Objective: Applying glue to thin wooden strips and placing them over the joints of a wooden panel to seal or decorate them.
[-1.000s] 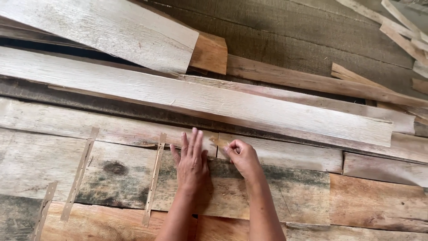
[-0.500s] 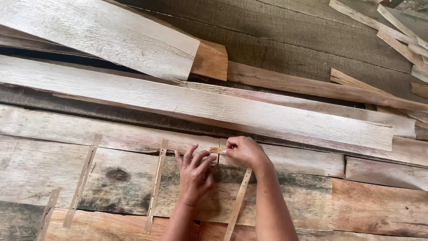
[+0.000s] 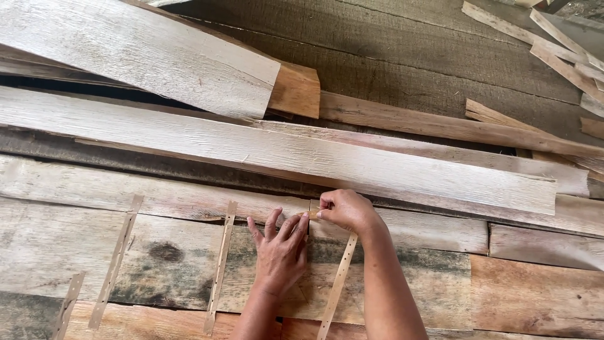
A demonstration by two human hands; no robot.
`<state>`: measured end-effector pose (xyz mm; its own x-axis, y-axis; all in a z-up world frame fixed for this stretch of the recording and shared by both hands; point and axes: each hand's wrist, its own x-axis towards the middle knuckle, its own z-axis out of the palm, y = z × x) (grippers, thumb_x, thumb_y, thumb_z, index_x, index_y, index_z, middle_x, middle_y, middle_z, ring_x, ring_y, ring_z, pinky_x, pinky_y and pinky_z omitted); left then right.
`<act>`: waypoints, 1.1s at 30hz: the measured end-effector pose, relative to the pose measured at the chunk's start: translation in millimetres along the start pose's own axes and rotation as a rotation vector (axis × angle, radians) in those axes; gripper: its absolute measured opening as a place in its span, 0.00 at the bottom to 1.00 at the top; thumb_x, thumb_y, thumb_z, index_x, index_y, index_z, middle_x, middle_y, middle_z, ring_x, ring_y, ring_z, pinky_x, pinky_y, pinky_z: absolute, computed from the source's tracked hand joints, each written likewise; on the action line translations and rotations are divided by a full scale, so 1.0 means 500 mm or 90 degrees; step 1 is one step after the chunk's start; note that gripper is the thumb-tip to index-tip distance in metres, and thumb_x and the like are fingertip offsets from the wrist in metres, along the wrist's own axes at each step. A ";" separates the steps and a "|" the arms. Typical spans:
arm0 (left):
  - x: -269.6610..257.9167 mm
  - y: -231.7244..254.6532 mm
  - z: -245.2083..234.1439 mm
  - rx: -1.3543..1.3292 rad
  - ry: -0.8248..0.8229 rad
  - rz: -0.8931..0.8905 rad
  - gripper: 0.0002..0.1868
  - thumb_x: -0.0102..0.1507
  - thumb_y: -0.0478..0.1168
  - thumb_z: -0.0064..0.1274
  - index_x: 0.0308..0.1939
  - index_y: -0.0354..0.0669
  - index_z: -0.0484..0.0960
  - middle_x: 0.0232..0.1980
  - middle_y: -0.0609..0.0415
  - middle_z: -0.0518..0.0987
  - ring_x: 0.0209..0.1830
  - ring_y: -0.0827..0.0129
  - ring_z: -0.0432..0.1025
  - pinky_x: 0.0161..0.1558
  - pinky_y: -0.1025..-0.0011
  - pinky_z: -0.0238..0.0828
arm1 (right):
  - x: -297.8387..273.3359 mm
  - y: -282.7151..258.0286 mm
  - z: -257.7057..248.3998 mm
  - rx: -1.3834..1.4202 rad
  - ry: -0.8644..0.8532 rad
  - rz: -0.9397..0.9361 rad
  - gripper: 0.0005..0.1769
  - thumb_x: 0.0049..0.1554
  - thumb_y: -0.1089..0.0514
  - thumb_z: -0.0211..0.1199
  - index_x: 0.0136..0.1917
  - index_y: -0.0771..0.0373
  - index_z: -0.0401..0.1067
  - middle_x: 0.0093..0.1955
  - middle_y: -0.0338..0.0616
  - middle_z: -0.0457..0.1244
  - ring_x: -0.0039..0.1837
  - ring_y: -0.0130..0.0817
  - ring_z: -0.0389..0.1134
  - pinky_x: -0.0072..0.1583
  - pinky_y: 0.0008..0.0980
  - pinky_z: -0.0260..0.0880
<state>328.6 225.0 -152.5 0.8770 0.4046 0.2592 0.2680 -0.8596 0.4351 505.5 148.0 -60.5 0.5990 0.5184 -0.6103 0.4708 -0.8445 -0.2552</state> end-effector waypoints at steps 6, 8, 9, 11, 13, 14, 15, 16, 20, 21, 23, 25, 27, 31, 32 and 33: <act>-0.001 -0.007 0.040 0.050 -0.104 0.003 0.31 0.71 0.61 0.22 0.73 0.55 0.61 0.69 0.53 0.62 0.76 0.47 0.42 0.69 0.25 0.09 | 0.010 -0.005 0.016 -0.017 0.029 0.035 0.10 0.57 0.43 0.68 0.43 0.48 0.78 0.38 0.29 0.71 0.37 0.22 0.69 0.45 0.28 0.68; -0.005 -0.014 0.056 0.062 -0.095 0.012 0.31 0.72 0.60 0.20 0.74 0.54 0.60 0.69 0.52 0.60 0.77 0.47 0.40 0.68 0.26 0.08 | 0.008 -0.016 0.022 -0.034 0.036 0.050 0.10 0.59 0.43 0.66 0.42 0.47 0.78 0.37 0.29 0.71 0.38 0.22 0.69 0.46 0.28 0.67; -0.007 -0.017 0.064 0.074 -0.084 0.021 0.31 0.72 0.59 0.18 0.75 0.54 0.58 0.70 0.51 0.58 0.77 0.48 0.39 0.68 0.28 0.06 | 0.006 -0.021 0.025 -0.052 0.044 0.064 0.09 0.60 0.43 0.64 0.42 0.46 0.77 0.37 0.28 0.70 0.38 0.23 0.69 0.47 0.28 0.66; -0.011 -0.019 0.076 0.089 -0.077 0.024 0.32 0.72 0.60 0.17 0.76 0.55 0.56 0.71 0.51 0.57 0.77 0.48 0.38 0.68 0.28 0.05 | 0.009 -0.018 0.038 -0.050 0.039 0.068 0.09 0.62 0.44 0.62 0.44 0.47 0.75 0.36 0.29 0.69 0.36 0.21 0.66 0.44 0.25 0.64; -0.011 -0.020 0.081 0.104 -0.067 0.026 0.33 0.72 0.62 0.15 0.77 0.57 0.53 0.71 0.51 0.55 0.78 0.48 0.38 0.69 0.28 0.04 | 0.006 -0.016 0.045 -0.049 0.035 0.071 0.09 0.63 0.45 0.60 0.45 0.48 0.73 0.34 0.29 0.67 0.33 0.20 0.62 0.42 0.23 0.62; -0.010 -0.020 0.081 0.107 -0.047 0.033 0.32 0.73 0.61 0.16 0.77 0.56 0.55 0.70 0.51 0.56 0.77 0.48 0.39 0.69 0.28 0.06 | 0.001 -0.015 0.045 -0.023 0.039 0.072 0.08 0.64 0.47 0.58 0.47 0.49 0.73 0.35 0.31 0.67 0.34 0.21 0.63 0.42 0.24 0.65; -0.011 -0.019 0.081 0.109 -0.030 0.040 0.31 0.73 0.60 0.17 0.76 0.55 0.56 0.70 0.50 0.56 0.76 0.48 0.40 0.69 0.27 0.08 | -0.005 -0.013 0.048 0.002 0.041 0.074 0.07 0.65 0.49 0.56 0.49 0.50 0.73 0.36 0.32 0.67 0.34 0.22 0.64 0.42 0.25 0.67; -0.010 -0.015 0.075 0.108 -0.031 0.040 0.31 0.73 0.60 0.17 0.76 0.55 0.56 0.70 0.50 0.56 0.76 0.48 0.40 0.69 0.27 0.08 | -0.004 -0.009 0.056 0.002 0.040 0.075 0.07 0.65 0.49 0.56 0.49 0.50 0.73 0.36 0.32 0.67 0.34 0.22 0.64 0.42 0.25 0.67; -0.011 -0.016 0.082 0.100 -0.010 0.037 0.30 0.73 0.59 0.20 0.76 0.55 0.58 0.68 0.52 0.58 0.74 0.49 0.43 0.70 0.27 0.12 | 0.003 0.005 0.087 0.145 0.098 0.147 0.09 0.63 0.43 0.62 0.43 0.46 0.74 0.33 0.28 0.65 0.32 0.21 0.60 0.39 0.28 0.61; -0.013 -0.020 0.092 0.102 -0.008 0.032 0.31 0.73 0.59 0.18 0.77 0.56 0.57 0.69 0.52 0.57 0.76 0.50 0.42 0.70 0.27 0.11 | 0.004 0.007 0.094 0.217 0.116 0.154 0.10 0.62 0.46 0.64 0.41 0.48 0.74 0.32 0.29 0.64 0.29 0.21 0.56 0.34 0.26 0.57; -0.011 -0.017 0.085 0.100 -0.018 0.031 0.31 0.73 0.59 0.19 0.76 0.56 0.57 0.68 0.51 0.58 0.75 0.49 0.43 0.69 0.25 0.14 | 0.010 0.020 0.115 0.242 0.169 0.137 0.10 0.60 0.47 0.66 0.39 0.50 0.75 0.30 0.30 0.64 0.28 0.21 0.57 0.33 0.26 0.57; 0.001 0.003 0.042 0.098 -0.029 0.028 0.30 0.73 0.58 0.20 0.76 0.56 0.57 0.68 0.51 0.58 0.74 0.48 0.45 0.68 0.23 0.17 | 0.023 0.052 0.137 0.268 0.219 0.119 0.11 0.58 0.48 0.68 0.37 0.51 0.75 0.28 0.31 0.65 0.27 0.22 0.57 0.31 0.27 0.57; 0.025 0.043 -0.037 0.015 -0.234 -0.055 0.31 0.71 0.54 0.10 0.76 0.52 0.51 0.72 0.46 0.56 0.78 0.44 0.37 0.69 0.25 0.09 | 0.043 0.107 0.157 0.302 0.429 0.084 0.09 0.62 0.51 0.66 0.45 0.57 0.75 0.35 0.39 0.68 0.25 0.24 0.55 0.26 0.22 0.54; 0.014 0.020 0.002 0.022 -0.094 0.001 0.30 0.72 0.55 0.22 0.76 0.51 0.55 0.68 0.50 0.59 0.74 0.47 0.45 0.70 0.26 0.17 | -0.013 0.083 0.135 0.259 0.556 0.015 0.08 0.62 0.51 0.62 0.47 0.57 0.72 0.37 0.40 0.68 0.30 0.25 0.62 0.27 0.26 0.59; 0.025 0.033 -0.020 0.022 -0.186 -0.031 0.32 0.71 0.56 0.15 0.77 0.50 0.51 0.71 0.47 0.56 0.76 0.46 0.39 0.71 0.30 0.12 | -0.012 0.064 0.149 0.154 0.570 0.031 0.18 0.58 0.44 0.65 0.51 0.57 0.69 0.41 0.41 0.65 0.37 0.29 0.63 0.35 0.29 0.65; 0.031 0.039 -0.047 0.026 -0.282 -0.065 0.34 0.70 0.57 0.08 0.78 0.50 0.46 0.73 0.43 0.53 0.79 0.45 0.34 0.72 0.34 0.08 | -0.012 0.040 0.170 0.053 0.578 0.047 0.29 0.54 0.36 0.69 0.55 0.58 0.66 0.46 0.41 0.61 0.44 0.33 0.63 0.43 0.32 0.72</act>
<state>338.1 221.6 -119.7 0.9287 0.3235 -0.1811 0.3701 -0.8375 0.4020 456.3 116.7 -125.8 0.9214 0.3397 0.1888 0.3844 -0.8681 -0.3141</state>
